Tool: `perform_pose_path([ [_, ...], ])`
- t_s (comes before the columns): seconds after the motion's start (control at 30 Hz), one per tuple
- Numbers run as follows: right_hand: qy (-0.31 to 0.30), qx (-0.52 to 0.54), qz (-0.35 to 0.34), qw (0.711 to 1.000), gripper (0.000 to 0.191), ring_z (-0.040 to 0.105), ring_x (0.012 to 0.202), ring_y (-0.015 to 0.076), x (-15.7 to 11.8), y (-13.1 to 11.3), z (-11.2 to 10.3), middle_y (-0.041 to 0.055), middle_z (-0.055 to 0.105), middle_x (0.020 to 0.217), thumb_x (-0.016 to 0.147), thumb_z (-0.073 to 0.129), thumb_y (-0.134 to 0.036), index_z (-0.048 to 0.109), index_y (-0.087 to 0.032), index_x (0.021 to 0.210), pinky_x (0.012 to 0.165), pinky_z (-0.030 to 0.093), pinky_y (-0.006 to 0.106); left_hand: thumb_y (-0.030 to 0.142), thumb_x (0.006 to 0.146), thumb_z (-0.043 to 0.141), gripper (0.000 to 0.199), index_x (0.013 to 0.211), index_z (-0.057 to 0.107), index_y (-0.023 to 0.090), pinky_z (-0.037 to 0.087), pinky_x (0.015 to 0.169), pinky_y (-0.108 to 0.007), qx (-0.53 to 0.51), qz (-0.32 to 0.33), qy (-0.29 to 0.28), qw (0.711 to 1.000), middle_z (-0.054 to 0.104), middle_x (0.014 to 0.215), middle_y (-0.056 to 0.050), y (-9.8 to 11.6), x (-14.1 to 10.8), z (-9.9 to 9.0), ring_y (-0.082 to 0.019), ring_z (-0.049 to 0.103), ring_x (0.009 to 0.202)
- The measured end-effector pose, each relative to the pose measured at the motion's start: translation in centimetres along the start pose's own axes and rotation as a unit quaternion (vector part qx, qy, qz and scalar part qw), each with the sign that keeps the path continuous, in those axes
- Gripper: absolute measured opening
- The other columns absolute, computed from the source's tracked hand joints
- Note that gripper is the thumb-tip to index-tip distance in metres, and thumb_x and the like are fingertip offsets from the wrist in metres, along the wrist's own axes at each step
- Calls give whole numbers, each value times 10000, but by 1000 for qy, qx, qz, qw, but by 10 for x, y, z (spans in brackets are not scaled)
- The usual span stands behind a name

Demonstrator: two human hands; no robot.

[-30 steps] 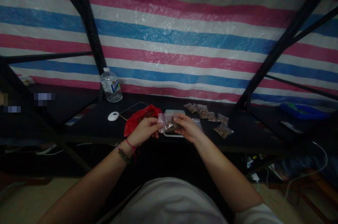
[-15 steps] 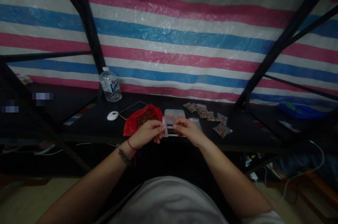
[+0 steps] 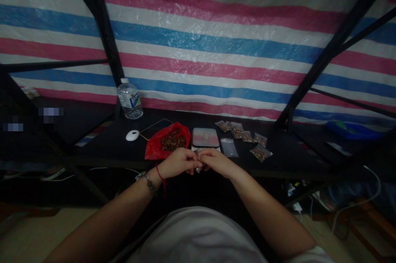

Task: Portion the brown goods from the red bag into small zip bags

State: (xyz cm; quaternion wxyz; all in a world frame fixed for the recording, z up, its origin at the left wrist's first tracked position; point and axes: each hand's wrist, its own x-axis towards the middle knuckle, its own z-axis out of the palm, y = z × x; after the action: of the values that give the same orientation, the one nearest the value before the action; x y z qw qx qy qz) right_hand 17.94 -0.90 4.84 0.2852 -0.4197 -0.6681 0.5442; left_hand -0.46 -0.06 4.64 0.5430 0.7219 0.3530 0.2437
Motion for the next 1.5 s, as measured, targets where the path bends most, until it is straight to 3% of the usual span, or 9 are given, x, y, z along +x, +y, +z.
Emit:
perform_pose_path([
  [0.23, 8, -11, -36, 999, 215, 482, 512, 89, 4, 3, -5, -18, 548, 535, 747, 516, -249, 569, -169, 554, 519, 349, 212, 393, 823, 540, 305, 671, 597, 135, 427, 487, -203, -15, 5, 15, 1000, 570, 529, 5, -2, 3, -1, -108, 569, 487],
  [0.43, 71, -71, -9, 995, 213, 431, 460, 86, 12, 13, 8, -31, 497, 458, 686, 487, -149, 550, -166, 484, 493, 294, 225, 204, 741, 492, 221, 566, 615, 148, 347, 497, -200, 202, 32, 92, 975, 576, 513, 9, 2, 1, 0, -108, 537, 505],
  [0.7, 114, -53, 49, 991, 287, 383, 403, 83, 12, 12, 16, -36, 436, 384, 711, 513, -192, 490, -177, 426, 457, 255, 233, 234, 762, 505, 252, 527, 558, 161, 278, 509, -233, 330, 42, 214, 918, 513, 503, 14, 2, 0, -17, -107, 458, 503],
  [0.83, 122, 4, 34, 992, 379, 396, 433, 83, 17, 20, 12, -33, 437, 430, 793, 544, -385, 479, -179, 481, 453, 279, 218, 281, 831, 483, 301, 566, 574, 170, 325, 555, -240, 357, 88, 235, 900, 558, 562, -5, 3, -1, -25, -119, 489, 546],
  [0.97, 212, 102, 17, 972, 216, 547, 678, 116, 23, 27, 7, -2, 606, 783, 736, 640, -402, 595, -203, 807, 543, 413, 202, 272, 852, 473, 268, 644, 612, 176, 417, 687, -254, 343, 163, 246, 892, 641, 709, -40, 9, -5, -31, -151, 573, 689],
  [1.1, 171, 229, 19, 958, 565, 594, 955, 162, 22, 26, 9, 6, 555, 1232, 646, 721, -249, 524, -341, 1167, 696, 519, 295, 262, 844, 479, 226, 711, 641, 176, 455, 726, -269, 306, 211, 229, 900, 676, 780, -59, 14, -12, -37, -165, 612, 746],
  [1.27, 64, 353, 21, 933, 439, 651, 865, 168, 19, 22, 14, 10, 658, 1030, 659, 757, -280, 572, -268, 1058, 732, 529, 330, 316, 846, 496, 241, 726, 648, 172, 475, 741, -283, 260, 218, 219, 915, 680, 800, -70, 6, -13, -48, -177, 624, 774],
  [1.43, 127, 364, -14, 923, 351, 660, 773, 148, 37, 25, 11, 8, 680, 868, 621, 798, -290, 593, -206, 894, 690, 527, 274, 382, 810, 579, 244, 902, 640, 164, 492, 707, -272, 190, 143, 361, 902, 672, 893, -67, -13, -1, -66, -171, 623, 768],
  [1.5, 152, 358, -23, 921, 338, 657, 765, 142, 48, 27, 10, 3, 677, 862, 613, 794, -280, 594, -208, 877, 687, 532, 269, 379, 826, 558, 298, 1024, 608, 160, 504, 735, -277, 150, 141, 377, 903, 667, 937, -71, -17, 1, -70, -175, 633, 820],
])
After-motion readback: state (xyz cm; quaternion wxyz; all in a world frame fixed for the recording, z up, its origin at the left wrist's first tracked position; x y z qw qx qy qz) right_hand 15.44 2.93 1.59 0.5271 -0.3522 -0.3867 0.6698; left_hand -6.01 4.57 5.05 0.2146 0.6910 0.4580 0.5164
